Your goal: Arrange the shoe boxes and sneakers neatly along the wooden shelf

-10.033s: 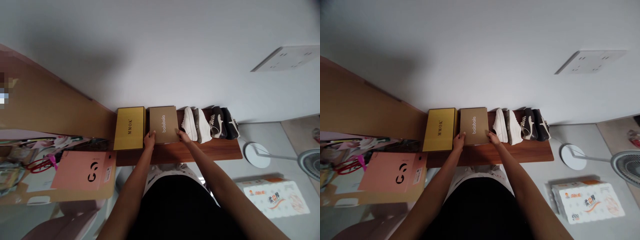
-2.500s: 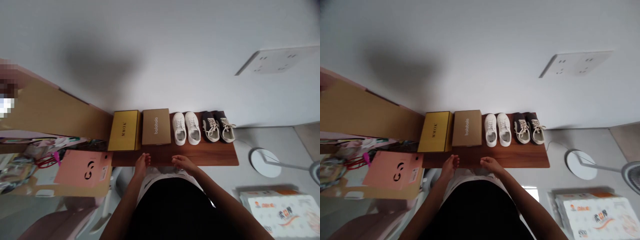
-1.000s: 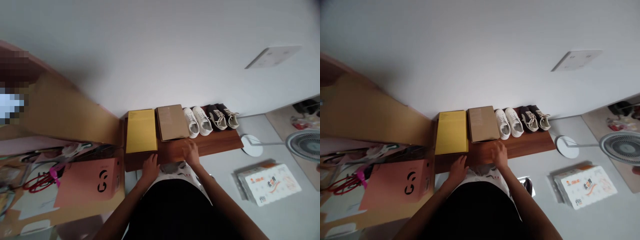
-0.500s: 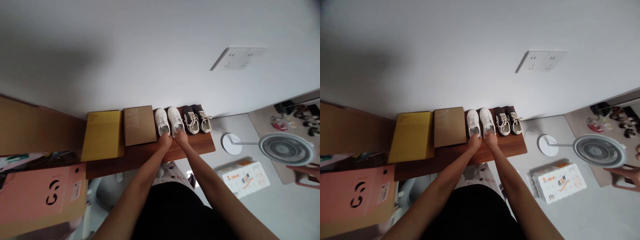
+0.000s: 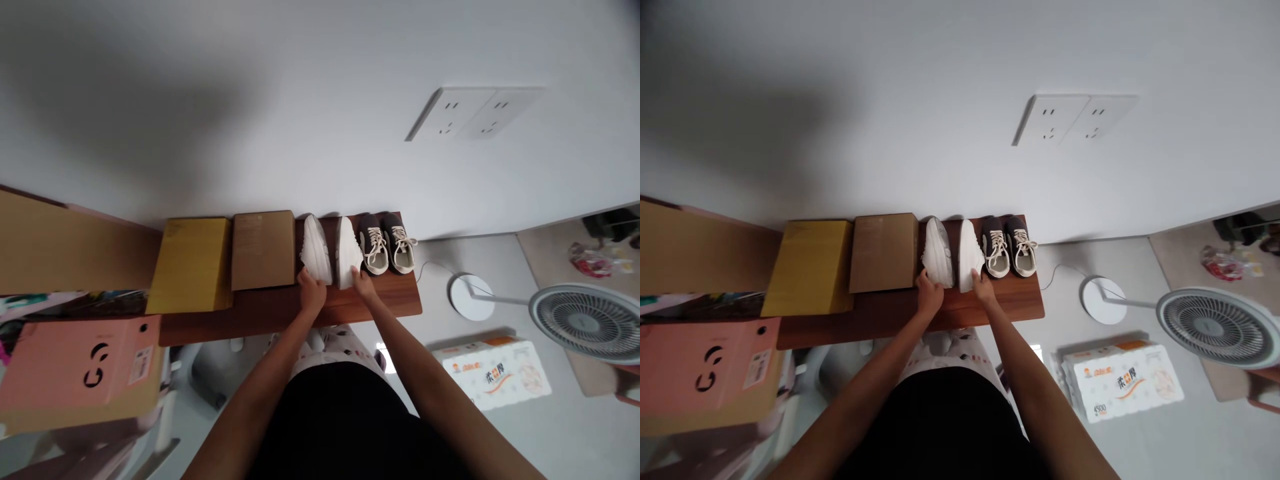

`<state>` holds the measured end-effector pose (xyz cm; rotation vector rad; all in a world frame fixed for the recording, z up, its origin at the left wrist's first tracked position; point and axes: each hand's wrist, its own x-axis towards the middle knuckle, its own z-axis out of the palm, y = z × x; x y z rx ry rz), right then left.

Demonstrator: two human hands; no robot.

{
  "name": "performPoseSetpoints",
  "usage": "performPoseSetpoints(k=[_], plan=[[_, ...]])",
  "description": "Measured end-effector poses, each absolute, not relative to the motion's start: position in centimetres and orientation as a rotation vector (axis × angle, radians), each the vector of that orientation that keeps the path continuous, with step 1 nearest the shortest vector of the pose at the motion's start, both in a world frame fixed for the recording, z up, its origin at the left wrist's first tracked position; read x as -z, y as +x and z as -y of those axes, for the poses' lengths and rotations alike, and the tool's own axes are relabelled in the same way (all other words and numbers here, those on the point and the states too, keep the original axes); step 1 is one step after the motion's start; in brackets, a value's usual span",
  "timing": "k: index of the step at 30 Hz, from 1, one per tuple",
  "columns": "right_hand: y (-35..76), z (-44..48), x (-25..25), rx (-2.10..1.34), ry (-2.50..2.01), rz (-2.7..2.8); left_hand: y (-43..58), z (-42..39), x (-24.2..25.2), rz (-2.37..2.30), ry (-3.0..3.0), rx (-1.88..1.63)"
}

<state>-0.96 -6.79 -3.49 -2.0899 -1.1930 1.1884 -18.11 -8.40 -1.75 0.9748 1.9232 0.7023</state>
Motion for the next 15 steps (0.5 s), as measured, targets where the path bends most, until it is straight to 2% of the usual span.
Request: performPoseSetpoints(k=[4, 8, 12, 15], plan=[[1.7, 8.6, 1.5, -1.083, -2.147, 1.296, -14.0, 9.7, -0.1, -1.751, 1.428, -0.828], [6.4, 7.7, 0.5, -0.639, -2.305, 1.331, -6.7, 7.5, -0.2, -1.361, 1.623, -0.619], [10.1, 4.6, 1.0, -0.784, -2.460, 1.412, -1.2, 3.9, 0.7, -1.481, 1.458, -0.279], [13.0, 3.7, 1.3, -0.748, -2.402, 1.236, -1.0, 2.6, 0.9, -1.515, 1.354, -0.320]])
